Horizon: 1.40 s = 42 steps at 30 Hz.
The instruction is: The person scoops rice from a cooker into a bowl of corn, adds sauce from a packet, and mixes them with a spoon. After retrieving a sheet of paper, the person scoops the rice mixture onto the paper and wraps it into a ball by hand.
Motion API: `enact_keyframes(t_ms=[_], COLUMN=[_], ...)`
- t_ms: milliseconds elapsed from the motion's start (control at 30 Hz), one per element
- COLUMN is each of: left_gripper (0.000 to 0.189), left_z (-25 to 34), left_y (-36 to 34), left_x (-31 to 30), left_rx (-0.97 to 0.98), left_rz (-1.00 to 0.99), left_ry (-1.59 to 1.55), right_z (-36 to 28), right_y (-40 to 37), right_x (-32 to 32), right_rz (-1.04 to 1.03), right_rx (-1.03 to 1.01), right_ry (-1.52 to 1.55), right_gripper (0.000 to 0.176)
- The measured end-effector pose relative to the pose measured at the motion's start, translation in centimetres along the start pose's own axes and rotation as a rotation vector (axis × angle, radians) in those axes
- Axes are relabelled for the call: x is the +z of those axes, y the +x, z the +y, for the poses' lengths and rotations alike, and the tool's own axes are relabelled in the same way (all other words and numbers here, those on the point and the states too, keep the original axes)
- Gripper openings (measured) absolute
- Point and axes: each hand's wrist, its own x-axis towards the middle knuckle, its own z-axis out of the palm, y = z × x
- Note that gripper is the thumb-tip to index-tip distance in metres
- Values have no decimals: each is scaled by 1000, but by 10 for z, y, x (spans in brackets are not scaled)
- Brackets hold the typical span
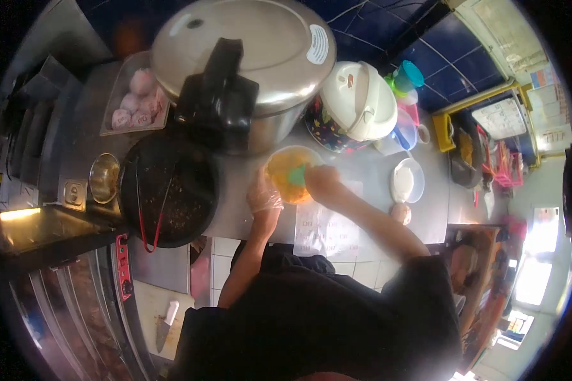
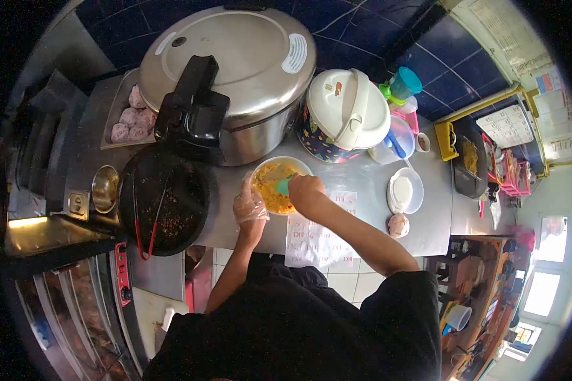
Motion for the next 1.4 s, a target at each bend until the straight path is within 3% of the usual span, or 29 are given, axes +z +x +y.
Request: enact_keyframes(t_ms=[33,100,233,300,333,400,500,533,600,633,700,800,833,900,1067,1133,1200,1267,1300,1333,1400], left_gripper=[44,42,42,42,42,44,45,45,47,47,46,44,44,42,41,41,42,44,45,45,46], left_z=[-3,-3,-3,-3,-2,4,11,9,2,-1,-2,-5,-5,-6,-4,-11,-18,-19,-19,-18,-12], left_y=[-2,-7,-10,-11,-11,-10,0,3,7,8,9,1,-2,-5,-18,-25,-27,-24,-22,-18,-10], left_x=[2,4,2,0,0,-5,-17,-18,-20,-20,-16,-18,-18,-19,-14,-9,-10,-16,-13,-10,-12], left_rx=[53,-78,-33,37,47,91,81,81,98,106,271,169,171,282,241,196,306,328,321,313,347], left_rz=[26,-58,-67,-56,-61,-32,-97,-93,-96,-101,14,-110,-117,-94,-62,-93,-89,-163,-112,-58,-85], left_ry=[-16,20,-37,-37,-38,-25,104,103,35,40,-22,32,32,81,34,26,90,113,81,44,38], right_z=[6,17,23,23,24,26,25,22,11,11,16,17,14,2,-26,-29,-18,-7,-6,-3,3], right_y=[0,0,8,5,6,8,-5,-11,-26,-33,-46,-43,-43,-46,-48,-28,-36,-20,-17,-14,-8], right_x=[-3,6,18,9,16,30,33,30,14,5,-7,14,23,36,73,141,78,78,75,72,79], right_rz=[-91,-168,-309,-543,-536,-609,-395,-395,464,470,496,489,487,330,108,564,126,-401,-447,-427,-622], right_rx=[-48,-112,-204,117,122,219,255,252,-65,-60,-211,-221,-215,54,229,-43,109,246,347,336,411], right_ry=[43,205,291,933,940,1423,1699,1696,724,732,301,157,160,283,690,839,1216,1914,2117,2118,2493], right_gripper=[36,17,19,24,24,33,42,42,51,51,62,68,68,70,59,53,51,44,32,32,23])
